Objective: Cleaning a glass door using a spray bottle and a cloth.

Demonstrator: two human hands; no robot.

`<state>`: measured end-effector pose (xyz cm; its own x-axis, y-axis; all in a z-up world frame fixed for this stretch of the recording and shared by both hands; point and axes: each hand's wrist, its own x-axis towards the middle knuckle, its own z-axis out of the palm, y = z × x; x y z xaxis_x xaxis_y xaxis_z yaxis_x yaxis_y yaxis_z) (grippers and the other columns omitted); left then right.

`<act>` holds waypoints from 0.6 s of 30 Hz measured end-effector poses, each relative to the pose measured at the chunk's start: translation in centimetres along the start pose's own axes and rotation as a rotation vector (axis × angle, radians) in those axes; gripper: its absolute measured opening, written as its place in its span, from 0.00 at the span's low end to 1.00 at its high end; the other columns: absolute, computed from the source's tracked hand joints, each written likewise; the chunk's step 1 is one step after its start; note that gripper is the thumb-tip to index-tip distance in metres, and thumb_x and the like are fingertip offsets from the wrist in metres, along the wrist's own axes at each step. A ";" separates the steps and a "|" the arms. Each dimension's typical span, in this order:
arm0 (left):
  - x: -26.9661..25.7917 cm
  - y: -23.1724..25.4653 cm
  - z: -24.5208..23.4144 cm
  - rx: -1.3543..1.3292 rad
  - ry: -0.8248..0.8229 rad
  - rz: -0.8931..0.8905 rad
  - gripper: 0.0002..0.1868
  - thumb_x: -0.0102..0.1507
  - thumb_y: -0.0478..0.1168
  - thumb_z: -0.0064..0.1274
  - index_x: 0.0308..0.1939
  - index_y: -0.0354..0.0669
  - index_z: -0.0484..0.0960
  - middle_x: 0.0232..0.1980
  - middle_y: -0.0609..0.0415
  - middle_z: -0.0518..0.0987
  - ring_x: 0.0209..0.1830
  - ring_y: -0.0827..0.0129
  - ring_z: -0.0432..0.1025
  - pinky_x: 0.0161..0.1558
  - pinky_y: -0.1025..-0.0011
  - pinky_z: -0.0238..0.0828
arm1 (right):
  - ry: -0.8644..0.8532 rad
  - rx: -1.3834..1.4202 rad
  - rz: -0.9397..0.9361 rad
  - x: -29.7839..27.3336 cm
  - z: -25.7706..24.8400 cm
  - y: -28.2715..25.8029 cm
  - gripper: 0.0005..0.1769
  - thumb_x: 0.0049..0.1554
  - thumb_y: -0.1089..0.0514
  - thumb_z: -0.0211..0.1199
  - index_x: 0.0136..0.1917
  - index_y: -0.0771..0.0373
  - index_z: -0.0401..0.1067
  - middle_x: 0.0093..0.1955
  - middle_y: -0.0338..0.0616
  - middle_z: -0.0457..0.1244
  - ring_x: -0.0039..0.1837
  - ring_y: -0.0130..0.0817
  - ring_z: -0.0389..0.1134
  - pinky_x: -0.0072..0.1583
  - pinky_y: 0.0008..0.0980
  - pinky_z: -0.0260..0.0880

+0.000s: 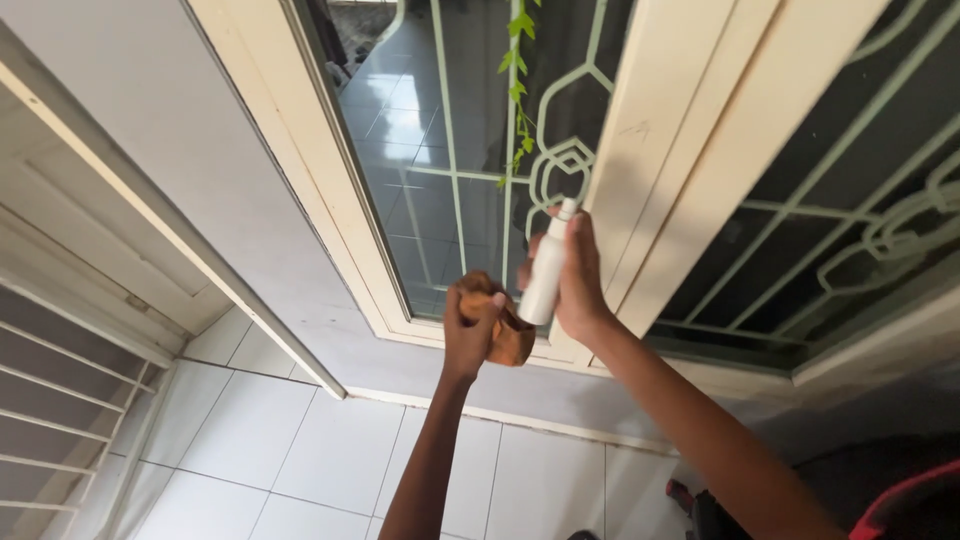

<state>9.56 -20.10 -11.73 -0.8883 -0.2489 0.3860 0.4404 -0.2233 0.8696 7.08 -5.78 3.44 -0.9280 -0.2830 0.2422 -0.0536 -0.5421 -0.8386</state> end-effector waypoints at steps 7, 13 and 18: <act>-0.1 -1.0 -2.5 -0.033 0.170 -0.077 0.13 0.65 0.31 0.50 0.52 0.40 0.71 0.51 0.50 0.80 0.50 0.68 0.78 0.52 0.67 0.78 | 0.000 -0.013 0.053 3.1 -5.1 1.3 0.38 0.65 0.23 0.41 0.38 0.60 0.61 0.30 0.42 0.56 0.31 0.32 0.59 0.35 0.34 0.61; 1.8 0.2 -5.2 -0.049 0.153 -0.092 0.10 0.65 0.33 0.49 0.51 0.40 0.70 0.48 0.50 0.79 0.48 0.67 0.78 0.51 0.67 0.78 | 0.154 -0.214 -0.050 3.4 -3.9 2.7 0.32 0.61 0.31 0.50 0.30 0.59 0.60 0.25 0.45 0.57 0.29 0.35 0.60 0.34 0.36 0.60; 4.3 2.6 -8.8 0.044 0.125 -0.046 0.11 0.64 0.34 0.51 0.49 0.40 0.69 0.46 0.51 0.78 0.46 0.68 0.77 0.49 0.68 0.79 | 0.256 -0.503 -0.199 4.9 -2.0 5.4 0.32 0.63 0.40 0.52 0.25 0.63 0.63 0.24 0.43 0.59 0.28 0.30 0.60 0.34 0.31 0.58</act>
<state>8.03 -30.04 -10.49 -0.8832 -0.3552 0.3062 0.3907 -0.1963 0.8994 1.53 -8.51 -0.88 -0.9384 0.0188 0.3451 -0.3451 -0.1064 -0.9325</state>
